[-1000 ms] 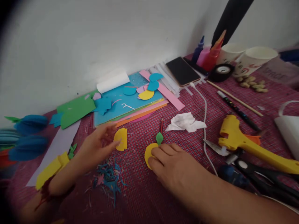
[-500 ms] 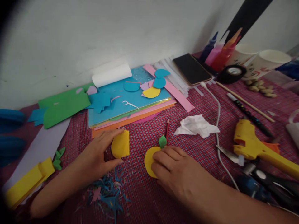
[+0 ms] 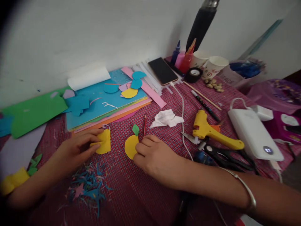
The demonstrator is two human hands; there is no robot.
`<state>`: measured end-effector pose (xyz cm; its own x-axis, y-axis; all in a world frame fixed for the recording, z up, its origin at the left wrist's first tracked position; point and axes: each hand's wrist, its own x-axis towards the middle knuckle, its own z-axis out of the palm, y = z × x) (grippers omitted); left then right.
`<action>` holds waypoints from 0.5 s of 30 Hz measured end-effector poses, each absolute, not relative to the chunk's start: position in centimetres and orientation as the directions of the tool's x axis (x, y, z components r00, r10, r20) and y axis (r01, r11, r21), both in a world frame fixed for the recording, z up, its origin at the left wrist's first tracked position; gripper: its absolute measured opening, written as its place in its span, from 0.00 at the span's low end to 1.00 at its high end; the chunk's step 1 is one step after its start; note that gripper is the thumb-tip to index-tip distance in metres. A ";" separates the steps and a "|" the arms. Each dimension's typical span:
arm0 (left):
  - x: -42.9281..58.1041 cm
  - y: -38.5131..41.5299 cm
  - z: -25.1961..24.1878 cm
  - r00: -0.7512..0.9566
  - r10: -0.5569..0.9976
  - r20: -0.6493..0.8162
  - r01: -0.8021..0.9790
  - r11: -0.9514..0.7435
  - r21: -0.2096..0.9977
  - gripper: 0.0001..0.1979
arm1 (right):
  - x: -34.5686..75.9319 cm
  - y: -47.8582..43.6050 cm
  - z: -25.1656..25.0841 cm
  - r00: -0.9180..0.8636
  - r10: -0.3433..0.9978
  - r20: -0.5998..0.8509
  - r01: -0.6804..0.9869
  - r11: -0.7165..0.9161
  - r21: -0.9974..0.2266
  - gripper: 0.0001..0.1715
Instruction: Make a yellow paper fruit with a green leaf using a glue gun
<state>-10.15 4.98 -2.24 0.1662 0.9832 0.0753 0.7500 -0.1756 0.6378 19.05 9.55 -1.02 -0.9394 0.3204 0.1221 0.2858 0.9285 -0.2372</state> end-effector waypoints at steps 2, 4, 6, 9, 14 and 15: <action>-10.1 4.9 -2.4 0.186 0.980 0.066 0.762 -0.187 0.620 0.05 | 19.0 9.3 -1.2 -0.946 0.298 0.127 0.264 0.936 -0.231 0.06; -10.1 4.7 -2.3 0.167 0.981 0.103 0.785 -0.195 0.588 0.06 | 19.4 8.9 -1.0 -0.952 0.278 0.124 0.244 0.940 -0.240 0.03; -9.8 4.2 -1.5 0.101 0.968 0.228 0.836 -0.207 0.508 0.06 | 20.4 8.2 -0.5 -0.951 0.280 0.129 0.240 0.935 -0.263 0.03; -8.2 3.2 0.5 0.080 0.892 0.446 0.940 -0.216 0.263 0.02 | 23.0 7.0 0.2 -0.932 0.333 0.141 0.280 0.912 -0.300 0.06; -3.1 1.9 1.3 0.486 0.767 0.418 0.840 -0.542 0.016 0.09 | 28.0 4.6 0.4 -0.861 0.461 0.213 0.369 0.856 -0.361 0.10; -2.2 1.9 0.8 0.530 0.750 0.395 0.814 -0.581 0.011 0.11 | 28.9 4.1 0.6 -0.843 0.493 0.214 0.393 0.837 -0.380 0.10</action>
<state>-2.25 1.89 0.77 0.5304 0.7500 0.3951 0.8137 -0.5812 0.0109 28.86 4.12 0.60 -0.8433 0.4930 0.2141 0.3930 0.8374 -0.3799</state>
